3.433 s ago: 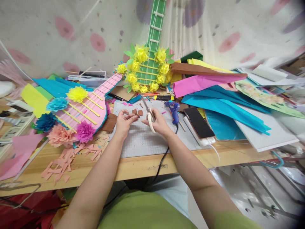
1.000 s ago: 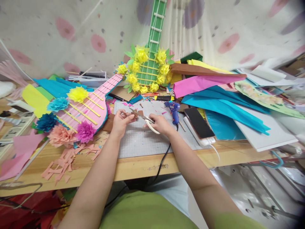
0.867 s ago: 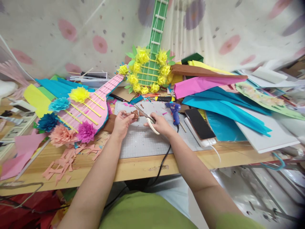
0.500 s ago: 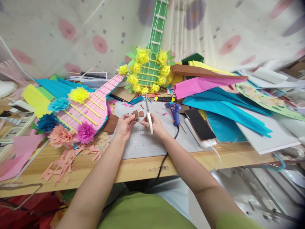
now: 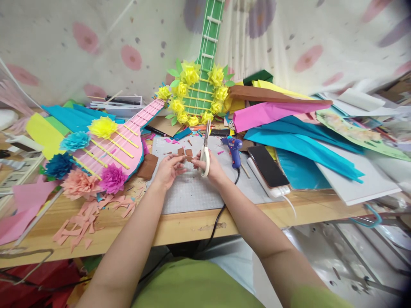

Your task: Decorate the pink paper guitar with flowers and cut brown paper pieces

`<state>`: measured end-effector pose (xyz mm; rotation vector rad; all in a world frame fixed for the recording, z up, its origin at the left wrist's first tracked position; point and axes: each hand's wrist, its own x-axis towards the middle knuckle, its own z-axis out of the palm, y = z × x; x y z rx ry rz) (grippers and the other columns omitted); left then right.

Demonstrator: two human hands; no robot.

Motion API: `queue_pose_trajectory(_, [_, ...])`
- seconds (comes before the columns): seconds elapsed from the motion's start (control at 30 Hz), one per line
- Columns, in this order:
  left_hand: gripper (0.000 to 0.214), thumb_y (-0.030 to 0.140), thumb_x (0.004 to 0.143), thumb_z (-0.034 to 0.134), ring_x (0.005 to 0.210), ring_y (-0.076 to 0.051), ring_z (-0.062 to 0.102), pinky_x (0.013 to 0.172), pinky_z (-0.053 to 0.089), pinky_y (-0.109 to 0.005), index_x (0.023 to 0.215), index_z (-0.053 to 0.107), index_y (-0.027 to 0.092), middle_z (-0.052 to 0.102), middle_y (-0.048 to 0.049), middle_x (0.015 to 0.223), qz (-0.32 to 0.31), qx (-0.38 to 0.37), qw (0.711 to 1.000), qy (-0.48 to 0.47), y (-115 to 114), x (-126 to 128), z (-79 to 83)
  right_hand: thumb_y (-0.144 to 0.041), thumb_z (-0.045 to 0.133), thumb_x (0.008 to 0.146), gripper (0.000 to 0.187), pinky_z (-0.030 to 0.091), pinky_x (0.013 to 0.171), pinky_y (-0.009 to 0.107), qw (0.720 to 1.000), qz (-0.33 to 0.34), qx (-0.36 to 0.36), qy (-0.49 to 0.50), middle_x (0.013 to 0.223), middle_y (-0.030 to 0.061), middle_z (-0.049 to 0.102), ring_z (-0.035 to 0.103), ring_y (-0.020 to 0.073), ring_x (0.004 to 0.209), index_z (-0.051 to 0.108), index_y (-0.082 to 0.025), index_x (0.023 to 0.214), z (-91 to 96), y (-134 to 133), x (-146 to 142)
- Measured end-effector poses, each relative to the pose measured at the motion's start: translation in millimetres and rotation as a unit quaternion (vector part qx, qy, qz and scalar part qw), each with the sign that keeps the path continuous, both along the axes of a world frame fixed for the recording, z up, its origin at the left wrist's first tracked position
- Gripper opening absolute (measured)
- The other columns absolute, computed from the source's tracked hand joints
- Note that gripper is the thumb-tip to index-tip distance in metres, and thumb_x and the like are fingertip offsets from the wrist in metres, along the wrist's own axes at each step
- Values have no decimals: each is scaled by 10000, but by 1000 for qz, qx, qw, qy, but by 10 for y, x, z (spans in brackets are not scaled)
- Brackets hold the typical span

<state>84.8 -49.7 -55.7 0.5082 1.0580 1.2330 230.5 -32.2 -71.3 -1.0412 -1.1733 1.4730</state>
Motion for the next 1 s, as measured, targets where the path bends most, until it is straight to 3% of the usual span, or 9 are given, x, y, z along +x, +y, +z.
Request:
queue_pose_trajectory(0.13, [356, 228, 584, 775, 668, -147, 657, 572, 550, -271, 785, 488, 164, 691, -45, 774, -50, 55, 996, 57, 2, -58, -26, -434, 784, 466, 540, 404, 514, 254, 998, 46, -24, -35, 601, -71, 518, 498, 85, 506, 407, -207, 778, 38, 4, 44])
queue_pose_trajectory(0.33, [414, 213, 500, 821, 596, -138, 646, 562, 533, -257, 724, 477, 159, 653, -2, 615, -96, 67, 988, 99, -11, -53, -73, -362, 760, 501, 478, 381, 504, 227, 994, 89, -29, -49, 642, -59, 530, 485, 71, 526, 406, -199, 777, 105, -36, 67])
queue_pose_trajectory(0.67, [379, 201, 545, 793, 592, -141, 646, 517, 511, -226, 763, 484, 174, 637, 7, 619, -218, 69, 960, 159, -41, -129, -80, -223, 690, 542, 307, 385, 491, 218, 972, 202, -25, -120, 636, -48, 535, 475, 74, 519, 480, -181, 762, 110, -24, 172])
queue_pose_trajectory(1.0, [355, 185, 542, 786, 567, -121, 639, 495, 491, -198, 709, 473, 176, 622, 28, 613, -210, 76, 963, 151, -40, -137, -65, -206, 671, 536, 301, 390, 502, 214, 978, 177, -19, -108, 649, -42, 541, 485, 81, 548, 481, -180, 768, 87, -21, 166])
